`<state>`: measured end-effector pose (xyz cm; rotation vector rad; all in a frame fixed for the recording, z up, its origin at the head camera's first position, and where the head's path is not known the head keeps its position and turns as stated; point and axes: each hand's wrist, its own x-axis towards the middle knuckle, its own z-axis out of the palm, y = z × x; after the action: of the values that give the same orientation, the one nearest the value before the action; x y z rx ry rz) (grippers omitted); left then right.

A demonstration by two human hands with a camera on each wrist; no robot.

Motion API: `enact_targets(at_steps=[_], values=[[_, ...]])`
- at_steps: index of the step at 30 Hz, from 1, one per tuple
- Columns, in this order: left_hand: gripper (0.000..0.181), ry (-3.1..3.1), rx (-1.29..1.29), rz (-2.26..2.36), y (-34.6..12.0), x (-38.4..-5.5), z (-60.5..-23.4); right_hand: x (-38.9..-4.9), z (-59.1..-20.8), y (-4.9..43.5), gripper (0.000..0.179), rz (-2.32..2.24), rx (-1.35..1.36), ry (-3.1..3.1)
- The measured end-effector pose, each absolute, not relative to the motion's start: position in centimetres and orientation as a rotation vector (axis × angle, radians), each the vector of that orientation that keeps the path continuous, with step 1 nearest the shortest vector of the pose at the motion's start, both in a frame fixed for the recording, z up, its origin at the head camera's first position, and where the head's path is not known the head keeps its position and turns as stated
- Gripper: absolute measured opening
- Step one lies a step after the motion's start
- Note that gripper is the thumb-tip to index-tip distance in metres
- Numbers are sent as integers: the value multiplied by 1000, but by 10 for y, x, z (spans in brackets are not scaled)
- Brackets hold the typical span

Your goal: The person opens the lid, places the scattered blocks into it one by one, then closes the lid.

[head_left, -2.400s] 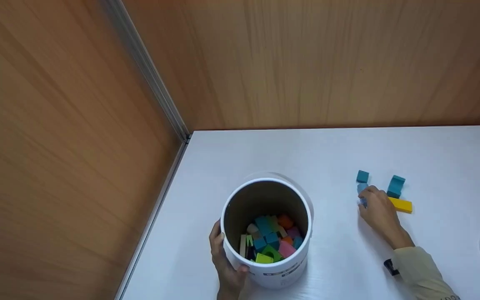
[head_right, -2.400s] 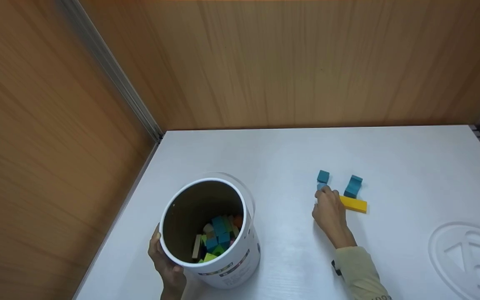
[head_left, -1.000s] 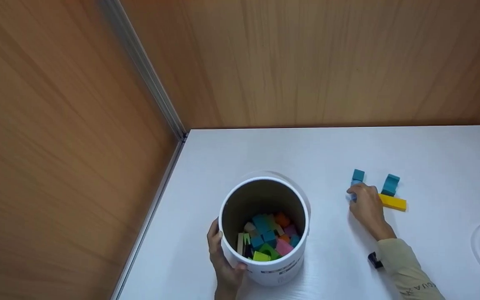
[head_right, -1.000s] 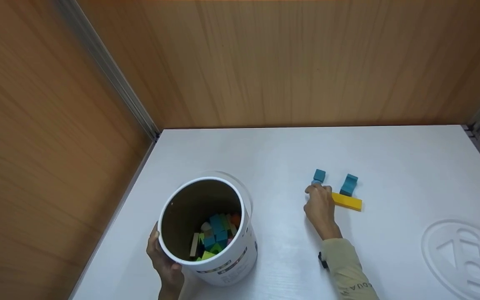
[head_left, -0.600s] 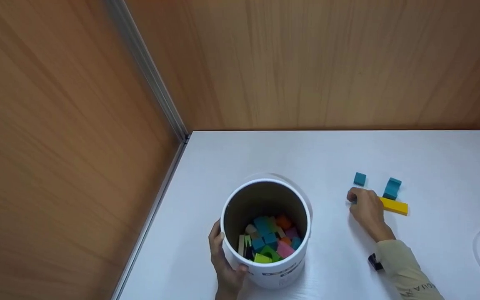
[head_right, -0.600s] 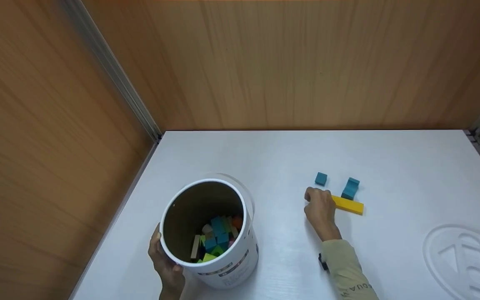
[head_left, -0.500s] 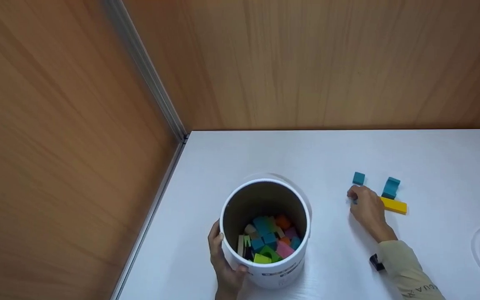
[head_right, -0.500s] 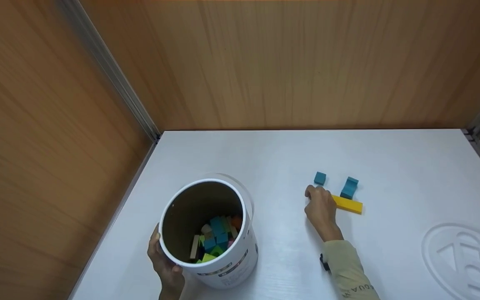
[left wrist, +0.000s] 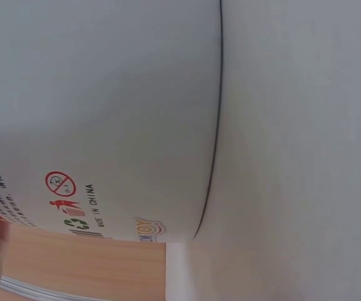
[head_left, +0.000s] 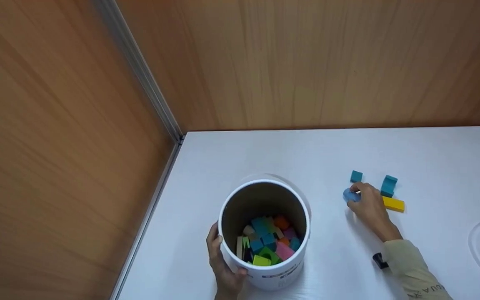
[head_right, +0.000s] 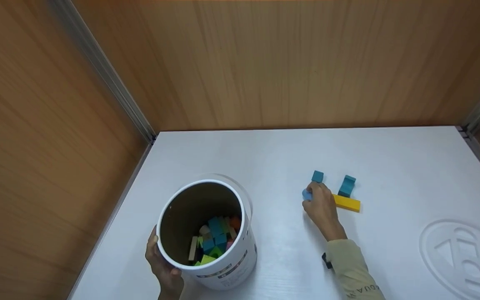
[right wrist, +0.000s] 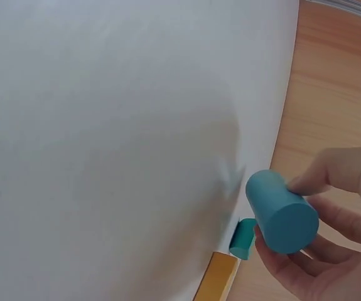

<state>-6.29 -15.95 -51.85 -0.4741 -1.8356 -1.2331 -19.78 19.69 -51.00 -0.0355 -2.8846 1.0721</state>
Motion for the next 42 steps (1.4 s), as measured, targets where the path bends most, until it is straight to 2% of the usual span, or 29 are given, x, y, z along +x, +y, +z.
enact_targets(at_steps=[7,18,42], values=[[76,-1824,-475,-1228,-160,-66,-518,-196,-497,198,19,1094,4,-2789],[76,-1836,-450,-1276,-159,-67,-520,-184,-473,191,10,1060,164,-2547],[74,-1839,-428,-1263,-153,-65,-518,-154,-408,174,25,898,394,-2279]])
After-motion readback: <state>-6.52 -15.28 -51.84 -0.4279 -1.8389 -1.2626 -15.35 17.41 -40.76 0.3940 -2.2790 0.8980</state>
